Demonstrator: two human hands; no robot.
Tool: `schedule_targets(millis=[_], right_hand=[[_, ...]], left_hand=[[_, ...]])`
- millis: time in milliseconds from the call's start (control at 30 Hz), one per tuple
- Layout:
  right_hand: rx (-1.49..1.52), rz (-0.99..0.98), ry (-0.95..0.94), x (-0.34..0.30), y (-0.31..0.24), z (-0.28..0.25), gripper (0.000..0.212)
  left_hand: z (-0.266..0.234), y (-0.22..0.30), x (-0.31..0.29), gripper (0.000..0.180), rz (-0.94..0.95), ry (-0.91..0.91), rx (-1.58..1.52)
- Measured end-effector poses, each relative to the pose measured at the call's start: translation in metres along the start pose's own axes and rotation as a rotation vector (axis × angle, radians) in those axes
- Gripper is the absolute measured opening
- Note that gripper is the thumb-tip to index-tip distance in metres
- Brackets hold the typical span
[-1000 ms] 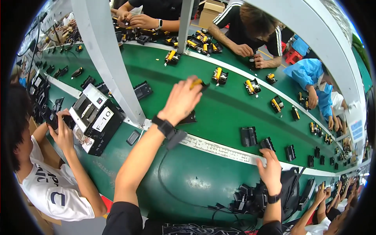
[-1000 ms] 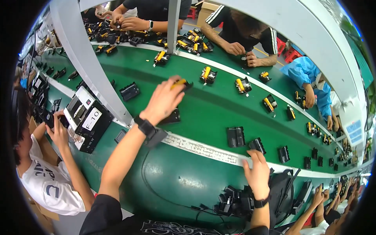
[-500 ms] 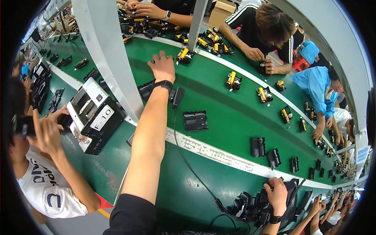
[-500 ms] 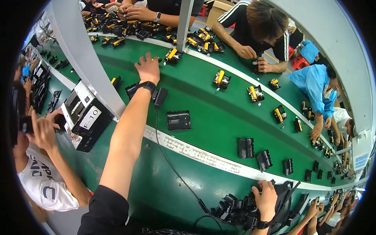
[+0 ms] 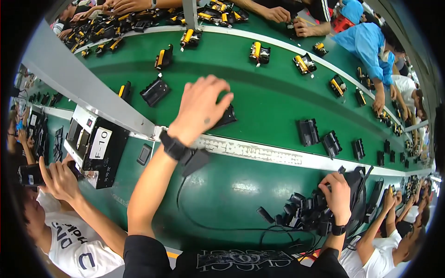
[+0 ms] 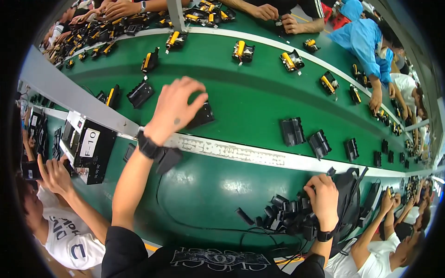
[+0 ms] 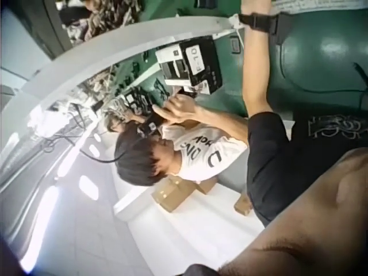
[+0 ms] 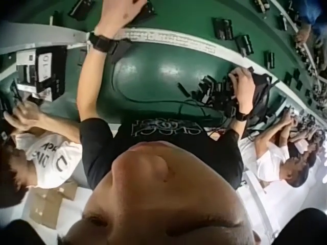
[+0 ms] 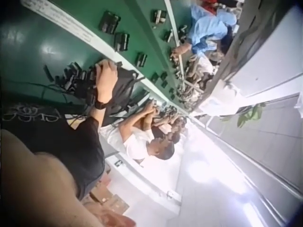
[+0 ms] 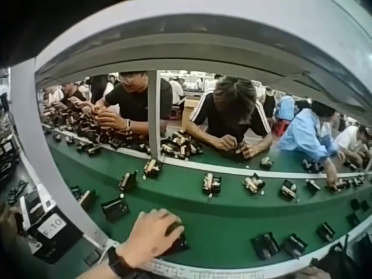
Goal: The person picks up a black plastic housing, places a small component inside, and applies a piece of black tape over it before setting the unit on the conveyor belt.
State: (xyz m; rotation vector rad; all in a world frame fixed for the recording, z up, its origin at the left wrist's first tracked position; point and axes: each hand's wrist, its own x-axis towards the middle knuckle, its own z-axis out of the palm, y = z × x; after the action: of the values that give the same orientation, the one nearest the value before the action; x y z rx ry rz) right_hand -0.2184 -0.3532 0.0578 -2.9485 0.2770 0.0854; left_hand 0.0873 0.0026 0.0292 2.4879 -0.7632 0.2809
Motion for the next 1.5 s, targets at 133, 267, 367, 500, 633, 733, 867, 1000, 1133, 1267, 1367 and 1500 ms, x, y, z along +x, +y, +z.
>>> schedule_targets(millis=[133, 267, 367, 500, 633, 733, 867, 1000, 1133, 1267, 1367, 1500], right_hand=[[0.114, 0.013, 0.058, 0.000, -0.009, 0.003, 0.016], [0.256, 0.050, 0.078, 0.011, -0.024, 0.009, 0.013], [0.262, -0.029, 0.097, 0.025, -0.033, 0.016, 0.012], [0.214, -0.084, 0.104, 0.022, -0.043, 0.018, 0.012], [0.205, -0.169, 0.109, 0.028, -0.049, 0.028, 0.013], [0.238, -0.080, 0.055, 0.017, -0.049, 0.036, 0.012], [0.182, -0.078, 0.086, 0.017, -0.050, 0.030, 0.012], [0.163, -0.054, 0.041, 0.010, -0.045, 0.026, 0.012], [0.178, -0.033, 0.065, 0.007, -0.042, 0.035, 0.012], [0.197, 0.009, 0.037, 0.006, -0.042, 0.034, 0.010], [0.185, -0.017, 0.053, 0.004, -0.040, 0.029, 0.008], [0.235, -0.087, 0.121, 0.003, -0.038, 0.020, 0.010]], left_hand=[[0.016, 0.001, -0.046, 0.018, 0.002, 0.005, 0.095], [0.030, -0.005, -0.059, 0.018, 0.007, 0.043, 0.106], [0.032, -0.015, -0.046, 0.019, -0.013, 0.085, 0.058], [0.006, -0.058, 0.018, 0.028, -0.141, 0.416, 0.172], [-0.003, -0.136, 0.071, 0.047, -0.674, 0.126, 0.524], [0.020, -0.172, 0.093, 0.047, -0.681, -0.019, 0.335], [0.036, -0.195, 0.114, 0.048, -0.623, 0.071, 0.527], [0.017, -0.229, 0.133, 0.045, -0.687, 0.129, 0.544], [0.005, -0.276, 0.145, 0.046, -0.694, 0.345, 0.603], [0.025, -0.282, 0.158, 0.049, -0.762, 0.392, 0.534], [0.038, -0.268, 0.149, 0.063, -0.772, 0.206, 0.447], [0.007, -0.252, 0.145, 0.074, -0.860, 0.197, 0.464]])
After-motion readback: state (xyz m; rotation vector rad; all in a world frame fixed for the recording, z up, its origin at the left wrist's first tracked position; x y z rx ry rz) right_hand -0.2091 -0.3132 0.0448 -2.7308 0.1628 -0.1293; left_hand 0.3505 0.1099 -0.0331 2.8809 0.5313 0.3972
